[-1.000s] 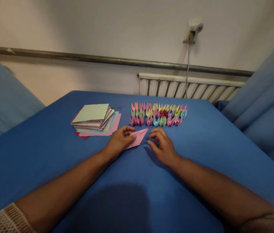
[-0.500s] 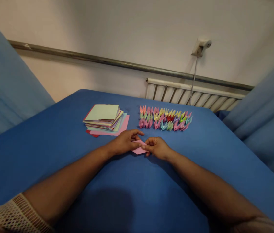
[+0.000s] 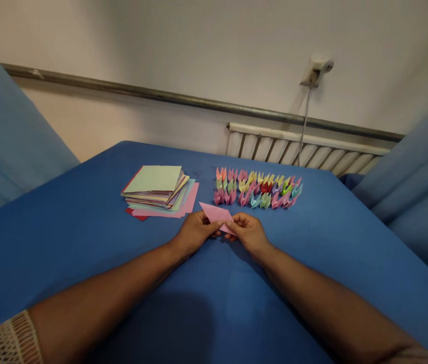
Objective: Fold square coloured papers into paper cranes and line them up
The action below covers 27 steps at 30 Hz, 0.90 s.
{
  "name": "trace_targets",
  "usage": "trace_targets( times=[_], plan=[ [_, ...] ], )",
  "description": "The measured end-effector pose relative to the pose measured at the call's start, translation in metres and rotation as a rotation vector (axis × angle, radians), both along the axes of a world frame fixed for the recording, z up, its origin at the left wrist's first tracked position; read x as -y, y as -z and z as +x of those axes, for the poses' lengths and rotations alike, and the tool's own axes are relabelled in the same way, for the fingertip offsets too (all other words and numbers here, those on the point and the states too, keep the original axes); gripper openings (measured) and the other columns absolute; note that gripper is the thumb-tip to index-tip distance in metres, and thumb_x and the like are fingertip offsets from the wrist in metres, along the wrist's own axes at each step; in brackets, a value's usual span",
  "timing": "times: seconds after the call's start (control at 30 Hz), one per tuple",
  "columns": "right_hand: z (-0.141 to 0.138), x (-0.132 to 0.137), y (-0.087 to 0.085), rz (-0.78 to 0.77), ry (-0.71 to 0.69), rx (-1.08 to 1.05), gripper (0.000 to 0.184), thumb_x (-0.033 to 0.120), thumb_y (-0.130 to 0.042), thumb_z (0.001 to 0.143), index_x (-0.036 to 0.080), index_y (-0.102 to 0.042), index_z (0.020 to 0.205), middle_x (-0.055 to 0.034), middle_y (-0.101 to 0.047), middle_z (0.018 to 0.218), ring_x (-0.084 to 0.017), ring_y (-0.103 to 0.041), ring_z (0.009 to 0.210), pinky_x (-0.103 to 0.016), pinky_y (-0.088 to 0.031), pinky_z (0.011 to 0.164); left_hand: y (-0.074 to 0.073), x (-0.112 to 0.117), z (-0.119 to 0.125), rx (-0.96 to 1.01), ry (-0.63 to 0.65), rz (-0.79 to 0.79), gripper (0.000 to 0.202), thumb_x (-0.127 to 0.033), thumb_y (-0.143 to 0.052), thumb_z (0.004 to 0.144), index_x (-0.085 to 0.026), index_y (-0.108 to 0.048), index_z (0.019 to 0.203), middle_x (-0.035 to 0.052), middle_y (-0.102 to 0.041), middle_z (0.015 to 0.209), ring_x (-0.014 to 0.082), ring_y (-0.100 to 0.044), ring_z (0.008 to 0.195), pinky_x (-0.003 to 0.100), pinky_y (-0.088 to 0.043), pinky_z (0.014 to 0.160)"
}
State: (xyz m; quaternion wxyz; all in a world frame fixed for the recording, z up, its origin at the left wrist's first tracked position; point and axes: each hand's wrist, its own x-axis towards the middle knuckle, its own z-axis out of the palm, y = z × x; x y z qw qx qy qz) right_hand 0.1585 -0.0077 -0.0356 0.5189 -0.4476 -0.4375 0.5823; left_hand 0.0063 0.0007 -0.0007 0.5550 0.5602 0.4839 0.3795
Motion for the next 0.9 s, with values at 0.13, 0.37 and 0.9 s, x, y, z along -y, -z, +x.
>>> trace_targets(
  times=[0.13,0.37,0.9],
  plan=[
    [0.0042,-0.0017,-0.0008,-0.013,-0.071,-0.03,0.042,0.051,-0.078,0.06,0.015,-0.058,0.068,-0.0006,-0.065,0.053,-0.012,-0.059,0.045,-0.022,-0.045,0.045,0.0015,-0.0046,-0.0027,0.03,0.015,-0.004,0.026,-0.031,-0.073,0.065,-0.013,-0.067,0.083,0.0001,-0.066,0.066,0.012,-0.056,0.056,0.024,-0.045,0.057],
    [0.0052,-0.0047,0.0033,0.083,-0.074,0.012,0.038,0.048,-0.076,0.062,0.018,-0.053,0.061,0.0058,-0.054,0.051,-0.007,-0.046,0.046,-0.021,-0.034,0.047,0.0055,-0.0079,-0.0076,-0.042,0.079,0.04,0.03,-0.032,-0.074,0.064,-0.012,-0.064,0.084,0.0005,-0.066,0.07,0.0122,-0.057,0.058,0.024,-0.044,0.057],
    [0.0081,-0.0025,0.0028,0.109,-0.072,0.092,0.045,0.061,-0.062,0.074,0.018,-0.053,0.064,0.0049,-0.049,0.053,-0.008,-0.042,0.047,-0.023,-0.034,0.047,0.008,-0.0054,-0.0064,0.05,0.187,0.046,0.043,-0.026,-0.077,0.063,-0.014,-0.058,0.1,0.0061,-0.07,0.097,0.019,-0.067,0.087,0.033,-0.052,0.081]
  ],
)
